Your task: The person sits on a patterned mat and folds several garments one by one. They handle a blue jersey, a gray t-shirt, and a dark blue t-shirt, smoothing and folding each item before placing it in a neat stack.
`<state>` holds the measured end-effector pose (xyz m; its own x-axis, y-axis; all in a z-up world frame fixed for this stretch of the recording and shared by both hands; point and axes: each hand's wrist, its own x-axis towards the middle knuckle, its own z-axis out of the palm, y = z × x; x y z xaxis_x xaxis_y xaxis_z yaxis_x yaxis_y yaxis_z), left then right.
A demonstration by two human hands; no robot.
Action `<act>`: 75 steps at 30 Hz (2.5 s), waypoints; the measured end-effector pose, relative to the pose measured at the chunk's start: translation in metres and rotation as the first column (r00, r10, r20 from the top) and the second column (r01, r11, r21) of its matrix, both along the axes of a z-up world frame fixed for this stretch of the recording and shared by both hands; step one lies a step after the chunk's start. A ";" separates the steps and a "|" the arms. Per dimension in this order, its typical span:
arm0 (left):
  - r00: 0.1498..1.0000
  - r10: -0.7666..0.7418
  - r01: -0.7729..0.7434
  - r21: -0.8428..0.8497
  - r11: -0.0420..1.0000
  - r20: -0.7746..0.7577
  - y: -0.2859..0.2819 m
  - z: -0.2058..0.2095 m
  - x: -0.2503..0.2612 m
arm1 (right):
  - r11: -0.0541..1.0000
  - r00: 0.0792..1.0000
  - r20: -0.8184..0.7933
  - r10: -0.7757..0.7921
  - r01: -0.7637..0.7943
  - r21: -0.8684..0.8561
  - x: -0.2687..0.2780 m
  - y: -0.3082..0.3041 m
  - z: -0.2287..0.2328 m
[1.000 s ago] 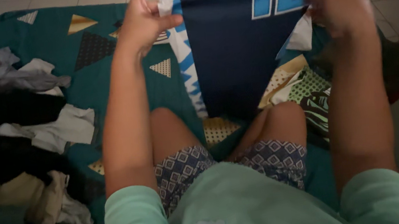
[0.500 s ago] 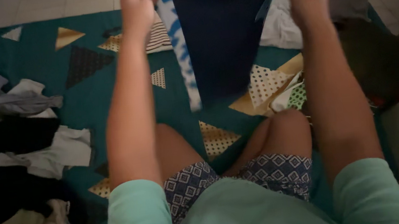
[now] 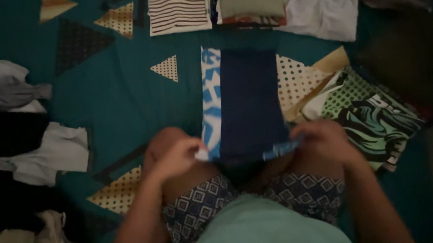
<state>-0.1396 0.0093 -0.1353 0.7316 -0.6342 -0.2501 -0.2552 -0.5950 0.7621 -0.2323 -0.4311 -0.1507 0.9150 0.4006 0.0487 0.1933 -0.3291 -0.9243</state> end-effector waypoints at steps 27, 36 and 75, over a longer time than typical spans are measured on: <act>0.808 0.158 -0.234 0.062 0.970 0.568 -0.190 -0.146 0.173 | 0.476 0.827 0.291 -0.481 0.525 -0.705 0.228 0.110 -0.133; 0.773 0.285 -0.403 0.092 0.911 0.566 -0.196 -0.171 0.199 | 0.475 0.848 0.344 -0.403 0.515 -0.714 0.269 0.068 -0.158; 0.995 0.021 -0.061 -0.405 0.912 -0.102 -0.460 -0.145 0.123 | 0.090 -0.018 -0.498 -0.867 0.977 -0.192 -0.032 -0.153 0.034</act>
<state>-0.0166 -0.4512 -0.2798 0.7449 -0.6657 -0.0452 -0.1533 -0.2367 0.9594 -0.2645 -0.5840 -0.1164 0.3856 -0.7811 -0.4912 -0.5201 0.2557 -0.8149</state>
